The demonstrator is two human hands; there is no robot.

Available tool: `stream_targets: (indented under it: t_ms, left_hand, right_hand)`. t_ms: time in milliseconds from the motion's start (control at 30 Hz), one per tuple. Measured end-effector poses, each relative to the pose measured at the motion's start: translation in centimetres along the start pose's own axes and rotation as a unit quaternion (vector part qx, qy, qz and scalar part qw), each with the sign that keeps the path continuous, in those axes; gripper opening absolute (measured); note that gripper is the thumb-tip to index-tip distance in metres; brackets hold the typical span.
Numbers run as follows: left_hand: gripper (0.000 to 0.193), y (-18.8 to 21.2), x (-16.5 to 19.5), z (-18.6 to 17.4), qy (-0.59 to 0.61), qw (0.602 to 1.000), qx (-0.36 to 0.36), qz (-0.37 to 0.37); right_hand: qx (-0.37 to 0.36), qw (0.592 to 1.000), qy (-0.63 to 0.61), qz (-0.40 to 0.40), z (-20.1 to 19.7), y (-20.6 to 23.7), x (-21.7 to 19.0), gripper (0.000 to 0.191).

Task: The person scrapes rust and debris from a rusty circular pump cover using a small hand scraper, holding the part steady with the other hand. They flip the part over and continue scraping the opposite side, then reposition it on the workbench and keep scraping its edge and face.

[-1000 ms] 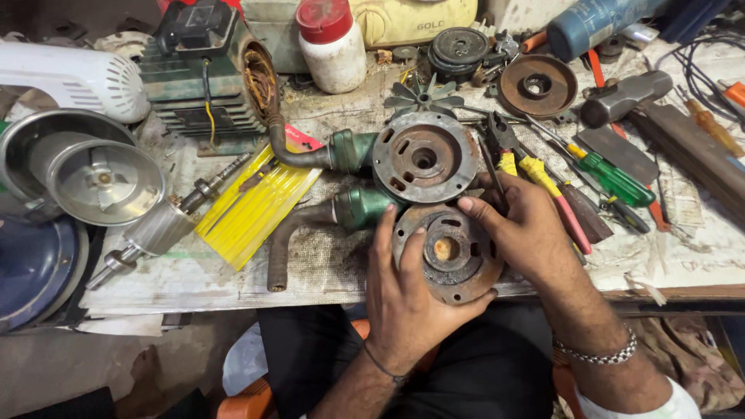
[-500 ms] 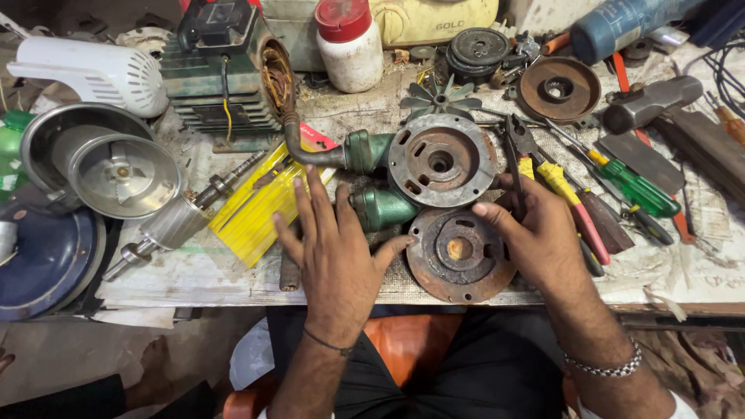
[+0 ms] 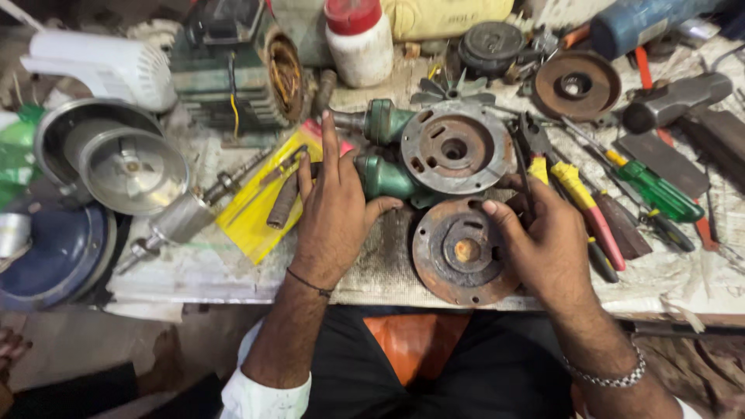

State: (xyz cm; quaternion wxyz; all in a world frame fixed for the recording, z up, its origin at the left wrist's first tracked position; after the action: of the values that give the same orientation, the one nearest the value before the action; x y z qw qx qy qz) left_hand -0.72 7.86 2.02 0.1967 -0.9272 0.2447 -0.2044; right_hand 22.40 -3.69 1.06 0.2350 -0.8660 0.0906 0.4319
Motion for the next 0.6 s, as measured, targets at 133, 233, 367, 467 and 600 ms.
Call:
stream_targets:
  t_ms: [133,233,367,467,600]
  left_hand:
    - [0.093,-0.7,0.0,-0.1,-0.008,1.000,0.004,-0.003]
    - [0.092,-0.7,0.2,-0.1,-0.003,1.000,-0.009,-0.027]
    - [0.097,-0.8,0.2,0.0,-0.005,0.999,0.006,-0.033]
    - [0.110,-1.0,0.1,0.0,0.038,0.998,0.041,-0.039]
    - [0.113,-0.2,0.7,-0.2,0.009,0.996,0.082,-0.017]
  right_hand:
    - [-0.011,0.999,-0.038,0.013,0.2,-0.1,0.1,0.043]
    - [-0.014,0.997,-0.071,0.040,0.2,-0.5,0.3,0.041]
    - [-0.018,0.999,-0.026,0.011,-0.1,-1.3,1.1,0.035]
    - [-0.051,0.995,-0.091,-0.006,0.0,-1.9,2.0,0.031]
    - [-0.084,0.968,-0.236,0.027,0.0,-2.0,2.1,0.033]
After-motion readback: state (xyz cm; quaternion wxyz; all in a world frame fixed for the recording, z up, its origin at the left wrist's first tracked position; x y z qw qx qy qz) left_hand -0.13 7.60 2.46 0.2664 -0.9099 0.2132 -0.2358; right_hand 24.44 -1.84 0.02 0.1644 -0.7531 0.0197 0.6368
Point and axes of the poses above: each hand's wrist, its own y-axis away from the middle knuckle, its own z-axis out of the palm, x = y × z, the point moved 1 cm from there along -y, towards the middle knuckle, and after that the axes turned 7 degrees about -z, right-handed, at the moved point
